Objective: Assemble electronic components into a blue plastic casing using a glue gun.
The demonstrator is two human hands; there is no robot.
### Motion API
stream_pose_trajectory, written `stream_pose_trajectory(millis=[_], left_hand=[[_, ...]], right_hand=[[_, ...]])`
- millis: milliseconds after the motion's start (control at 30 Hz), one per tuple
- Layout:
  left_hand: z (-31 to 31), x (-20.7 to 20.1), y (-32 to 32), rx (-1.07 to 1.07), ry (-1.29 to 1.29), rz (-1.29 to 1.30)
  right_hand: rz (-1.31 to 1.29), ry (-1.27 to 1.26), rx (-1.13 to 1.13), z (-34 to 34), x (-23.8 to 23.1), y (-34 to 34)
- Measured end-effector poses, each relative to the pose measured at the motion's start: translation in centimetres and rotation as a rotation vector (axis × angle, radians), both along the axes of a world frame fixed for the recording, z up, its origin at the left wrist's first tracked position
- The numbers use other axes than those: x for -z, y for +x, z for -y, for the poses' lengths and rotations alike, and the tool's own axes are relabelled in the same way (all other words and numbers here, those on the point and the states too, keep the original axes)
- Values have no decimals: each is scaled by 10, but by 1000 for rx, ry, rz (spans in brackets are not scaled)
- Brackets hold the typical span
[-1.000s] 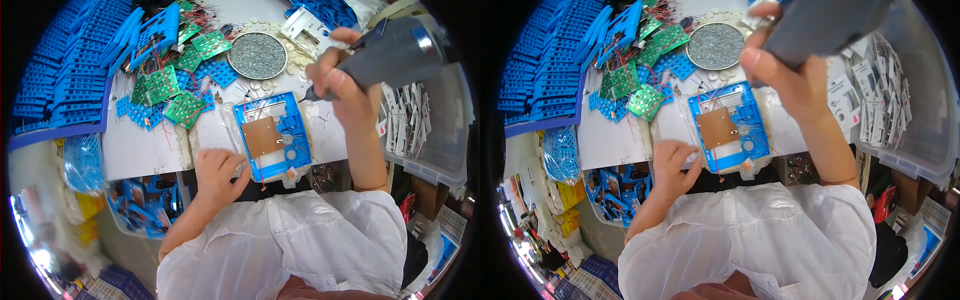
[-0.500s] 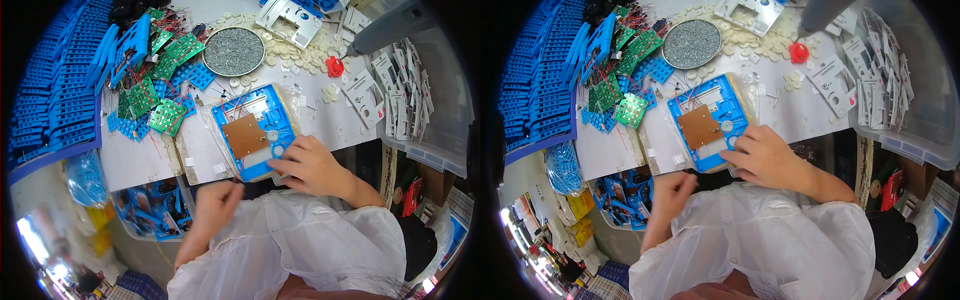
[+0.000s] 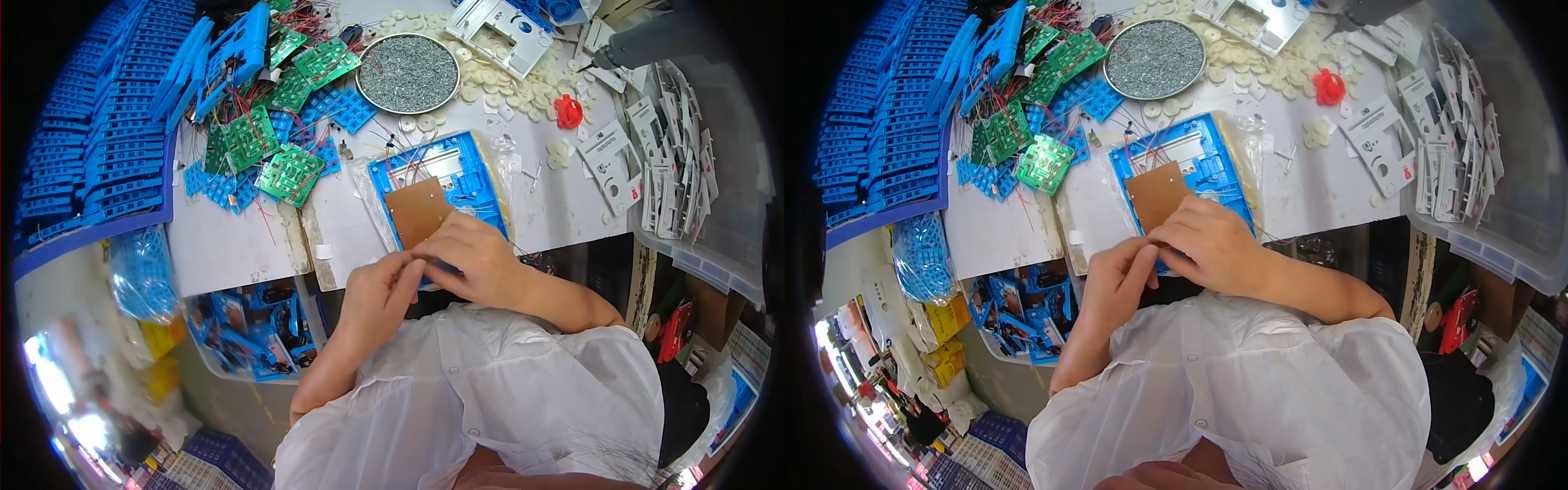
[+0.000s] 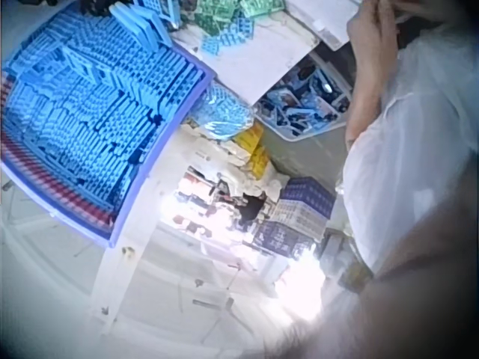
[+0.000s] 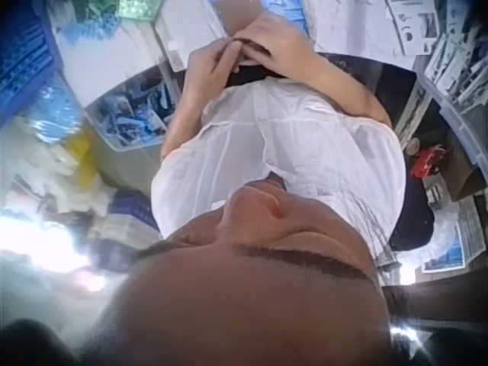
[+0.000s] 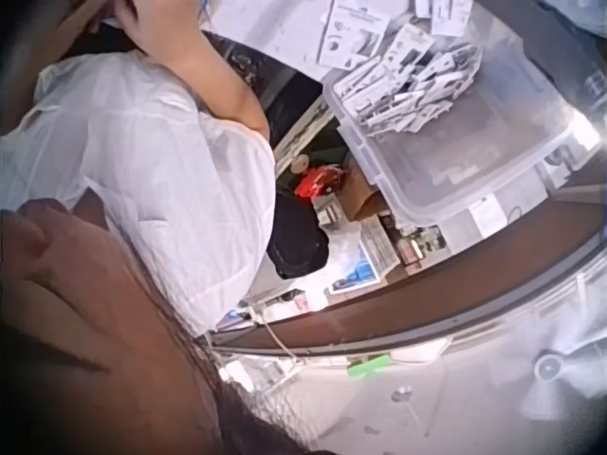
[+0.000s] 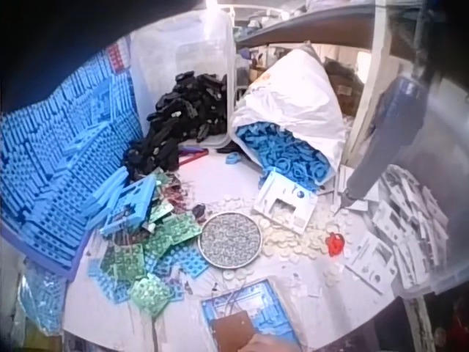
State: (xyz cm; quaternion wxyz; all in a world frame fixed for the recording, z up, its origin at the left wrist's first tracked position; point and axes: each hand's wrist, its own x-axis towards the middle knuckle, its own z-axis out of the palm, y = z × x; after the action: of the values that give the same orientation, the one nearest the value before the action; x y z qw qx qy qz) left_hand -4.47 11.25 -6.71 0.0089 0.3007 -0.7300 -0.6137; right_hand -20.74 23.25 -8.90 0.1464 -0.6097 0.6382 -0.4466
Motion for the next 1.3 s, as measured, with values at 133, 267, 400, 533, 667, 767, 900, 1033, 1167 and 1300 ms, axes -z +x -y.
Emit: stream_pose_trajectory(millis=[133,267,400,533,667,767,900,1033,1167,1300], left_hand=[[7,6,-7,31,87,39],[7,8,-7,22,139,39],[4,10,-4,-22,224,18],[2,8,-7,-56,206,-8],[4,3,-10,-66,242,3],[5,4,-9,-108,282,-1],[2,7,-10,-102,244,-11],[-4,2,-11,-58,35,-47],[-6,3,-12,8,-132,-93],[-8,4,-13,-48,13,-135]], right_hand=[[46,79,-52,-8,-12,-15],[-73,68,3,-13,-14,-25],[-92,92,-42,-16,-10,-17],[-138,147,-144,-17,-10,-16],[-133,180,-156,-22,-8,-15],[-100,153,-133,-23,-8,-16],[91,166,-55,-26,-6,-19],[224,225,38,-21,-15,-21],[301,253,16,-16,-14,-19],[267,257,-37,-14,-15,-27]])
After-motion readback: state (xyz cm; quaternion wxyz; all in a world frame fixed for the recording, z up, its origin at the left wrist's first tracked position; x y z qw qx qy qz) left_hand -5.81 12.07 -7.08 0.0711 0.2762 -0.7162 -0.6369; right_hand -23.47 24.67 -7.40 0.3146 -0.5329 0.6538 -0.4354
